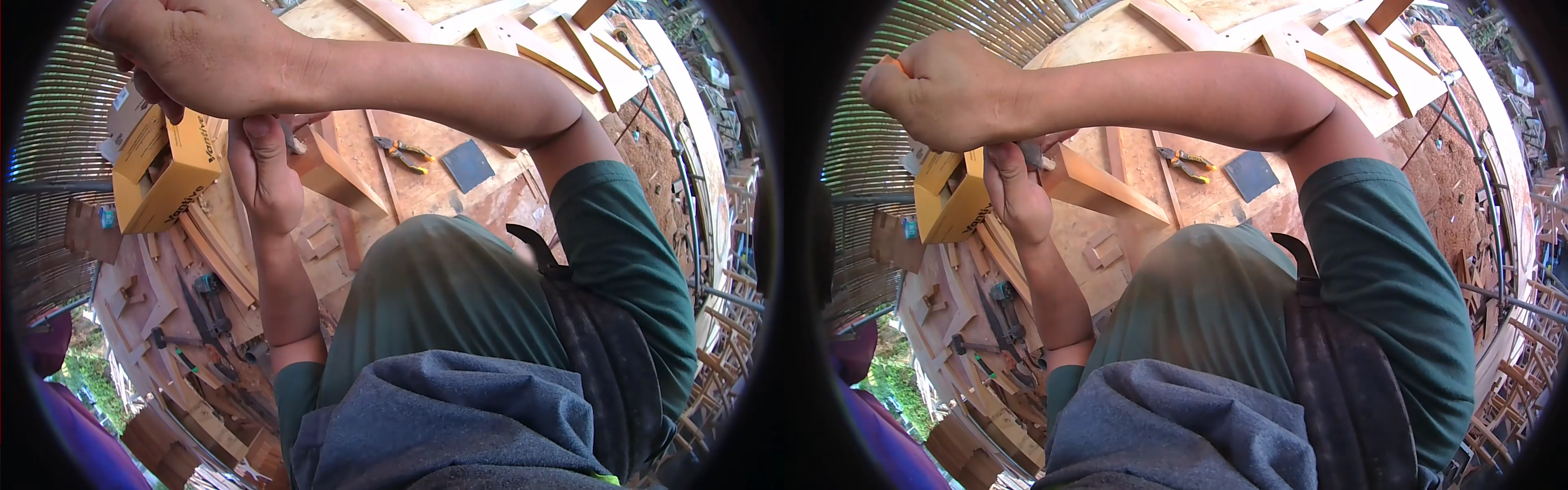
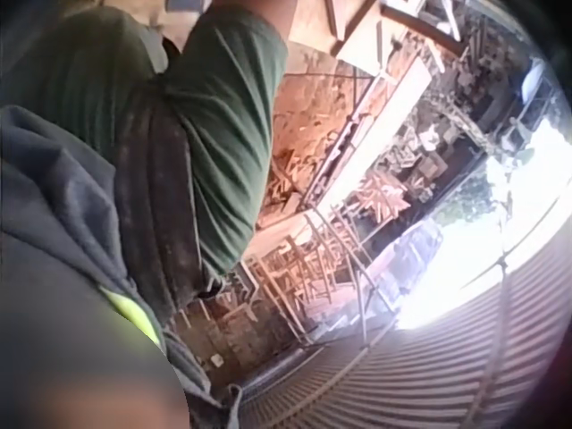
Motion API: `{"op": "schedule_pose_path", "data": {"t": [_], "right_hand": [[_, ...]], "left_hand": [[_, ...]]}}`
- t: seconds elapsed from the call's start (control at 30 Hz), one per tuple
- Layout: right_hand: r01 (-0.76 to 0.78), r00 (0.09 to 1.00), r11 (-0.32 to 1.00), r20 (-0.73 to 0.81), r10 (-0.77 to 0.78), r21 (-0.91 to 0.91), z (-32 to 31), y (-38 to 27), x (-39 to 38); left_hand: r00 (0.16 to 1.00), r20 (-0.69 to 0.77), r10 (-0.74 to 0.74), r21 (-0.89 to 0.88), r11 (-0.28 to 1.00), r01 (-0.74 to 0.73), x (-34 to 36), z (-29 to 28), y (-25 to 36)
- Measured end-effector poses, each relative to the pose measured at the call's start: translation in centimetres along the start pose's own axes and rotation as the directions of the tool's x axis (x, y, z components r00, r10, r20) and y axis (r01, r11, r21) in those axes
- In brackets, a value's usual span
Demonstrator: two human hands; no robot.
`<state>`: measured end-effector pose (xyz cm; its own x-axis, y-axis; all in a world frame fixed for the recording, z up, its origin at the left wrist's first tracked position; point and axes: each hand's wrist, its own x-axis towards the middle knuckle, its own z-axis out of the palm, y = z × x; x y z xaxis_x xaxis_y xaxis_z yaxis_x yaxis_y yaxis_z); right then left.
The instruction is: Trimming a wooden joint with a chisel and sandpaper, then assembling wooden furniture components.
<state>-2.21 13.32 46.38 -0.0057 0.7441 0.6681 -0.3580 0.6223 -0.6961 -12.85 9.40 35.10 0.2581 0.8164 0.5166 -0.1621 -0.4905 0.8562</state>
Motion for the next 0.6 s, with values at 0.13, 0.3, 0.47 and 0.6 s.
{"op": "schedule_pose_path", "data": {"t": [0.13,0.3,0.47,0.6], "right_hand": [[-0.007,0.999,1.0,0.036,0.008,-0.017,-0.3,0.3,0.6],[-0.018,0.996,0.999,0.084,0.021,-0.034,-0.4,0.5,0.6],[0.116,0.99,0.991,0.09,-0.111,-0.062,-0.6,1.3,0.8],[0.154,0.981,0.987,0.128,-0.148,-0.039,-0.5,1.3,1.0]], "left_hand": [[0.986,0.165,0.032,0.001,0.999,-0.033,0.3,-1.1,-1.0],[0.991,0.132,0.027,0.026,0.999,-0.031,0.8,-0.6,-1.0],[0.99,0.138,0.032,0.014,0.999,-0.034,0.7,-0.7,-1.7],[0.988,0.15,0.031,0.011,0.999,-0.034,0.6,-0.5,-1.3]]}}
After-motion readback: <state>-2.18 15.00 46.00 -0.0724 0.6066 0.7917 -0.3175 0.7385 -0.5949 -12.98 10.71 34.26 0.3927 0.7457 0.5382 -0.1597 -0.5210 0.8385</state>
